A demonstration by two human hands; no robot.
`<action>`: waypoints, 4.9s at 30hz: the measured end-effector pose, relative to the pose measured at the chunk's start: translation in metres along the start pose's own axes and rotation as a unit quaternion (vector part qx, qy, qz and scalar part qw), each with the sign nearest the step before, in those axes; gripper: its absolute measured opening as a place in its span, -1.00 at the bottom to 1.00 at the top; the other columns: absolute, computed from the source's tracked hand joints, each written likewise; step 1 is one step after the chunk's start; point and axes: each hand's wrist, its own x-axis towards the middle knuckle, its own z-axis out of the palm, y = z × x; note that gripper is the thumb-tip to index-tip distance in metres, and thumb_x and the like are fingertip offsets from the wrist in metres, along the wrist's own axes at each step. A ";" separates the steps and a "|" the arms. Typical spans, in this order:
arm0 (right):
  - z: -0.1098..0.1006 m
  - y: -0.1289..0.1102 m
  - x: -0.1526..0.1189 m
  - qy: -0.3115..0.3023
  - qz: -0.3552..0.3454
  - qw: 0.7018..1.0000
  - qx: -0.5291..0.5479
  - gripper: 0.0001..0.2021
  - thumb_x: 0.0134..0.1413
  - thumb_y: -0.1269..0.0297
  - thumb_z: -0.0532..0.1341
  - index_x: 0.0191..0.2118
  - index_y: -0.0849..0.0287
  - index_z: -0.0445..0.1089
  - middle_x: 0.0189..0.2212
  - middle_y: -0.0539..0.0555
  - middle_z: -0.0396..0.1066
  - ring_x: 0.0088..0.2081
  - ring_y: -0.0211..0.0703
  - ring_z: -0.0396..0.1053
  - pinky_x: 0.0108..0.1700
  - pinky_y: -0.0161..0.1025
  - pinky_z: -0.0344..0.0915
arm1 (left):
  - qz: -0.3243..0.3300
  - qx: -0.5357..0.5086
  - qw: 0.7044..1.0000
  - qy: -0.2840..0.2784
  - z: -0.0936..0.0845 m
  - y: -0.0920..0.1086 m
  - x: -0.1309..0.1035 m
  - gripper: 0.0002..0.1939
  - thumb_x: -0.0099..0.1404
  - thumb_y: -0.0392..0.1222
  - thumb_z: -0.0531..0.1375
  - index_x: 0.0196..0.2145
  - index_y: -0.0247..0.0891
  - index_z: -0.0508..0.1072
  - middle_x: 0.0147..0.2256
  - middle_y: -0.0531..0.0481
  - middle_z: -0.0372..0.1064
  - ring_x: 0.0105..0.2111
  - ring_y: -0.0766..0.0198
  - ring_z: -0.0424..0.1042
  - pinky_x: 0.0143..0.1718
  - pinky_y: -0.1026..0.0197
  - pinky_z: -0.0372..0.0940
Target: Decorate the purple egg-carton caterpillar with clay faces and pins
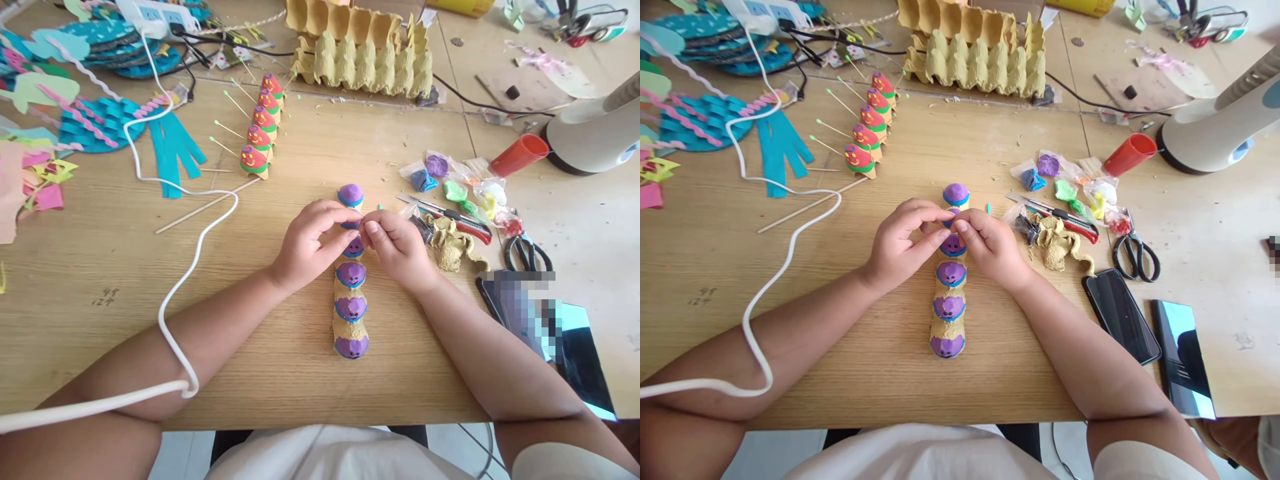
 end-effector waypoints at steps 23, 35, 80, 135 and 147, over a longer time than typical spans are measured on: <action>-0.001 -0.001 -0.002 -0.026 -0.056 0.995 -0.077 -0.69 0.50 0.11 0.10 -0.26 0.15 0.44 -0.43 0.02 0.47 -0.38 -0.25 0.41 -0.29 -0.29 0.33 | -0.028 -0.045 0.998 0.015 0.001 0.003 0.002 -0.91 0.39 -0.13 0.35 -0.26 -0.17 0.59 -0.26 0.02 0.59 -0.23 0.28 0.54 -0.10 0.19 0.44; -0.002 0.001 -0.002 0.027 -0.075 0.994 -0.071 -0.78 0.39 0.10 0.25 -0.01 0.10 0.48 -0.34 0.02 0.52 -0.36 -0.22 0.44 -0.29 -0.24 0.39 | -0.135 -0.142 0.981 0.014 0.002 0.005 0.002 -0.80 0.38 -0.03 0.34 -0.30 -0.21 0.58 -0.31 0.02 0.56 -0.32 0.32 0.48 -0.28 0.25 0.38; 0.005 0.001 -0.001 0.043 0.116 0.966 0.228 -0.68 0.15 -0.03 0.43 -0.34 0.13 0.50 -0.42 -0.01 0.53 -0.45 -0.31 0.40 -0.35 -0.31 0.43 | -0.224 -0.287 0.931 -0.002 0.003 -0.006 -0.001 -0.80 0.34 -0.03 0.39 -0.14 -0.14 0.67 -0.13 -0.04 0.66 -0.13 0.23 0.63 -0.08 0.18 0.51; 0.001 0.009 0.005 0.066 0.178 0.954 0.231 -0.61 0.08 -0.10 0.46 -0.35 0.14 0.47 -0.53 -0.09 0.39 -0.51 -0.36 0.23 -0.42 -0.35 0.24 | -0.241 -0.247 0.938 0.042 0.005 -0.007 -0.002 -0.81 0.32 -0.05 0.39 -0.17 -0.16 0.66 -0.15 -0.02 0.65 -0.20 0.26 0.57 -0.16 0.24 0.44; -0.002 0.005 0.004 0.067 0.193 0.959 0.195 -0.54 0.09 -0.17 0.42 -0.48 0.15 0.46 -0.55 -0.03 0.48 -0.55 -0.35 0.30 -0.47 -0.35 0.30 | -0.234 -0.251 0.939 0.037 0.005 -0.007 -0.002 -0.81 0.33 -0.04 0.38 -0.17 -0.16 0.65 -0.16 -0.01 0.64 -0.16 0.23 0.60 -0.09 0.19 0.48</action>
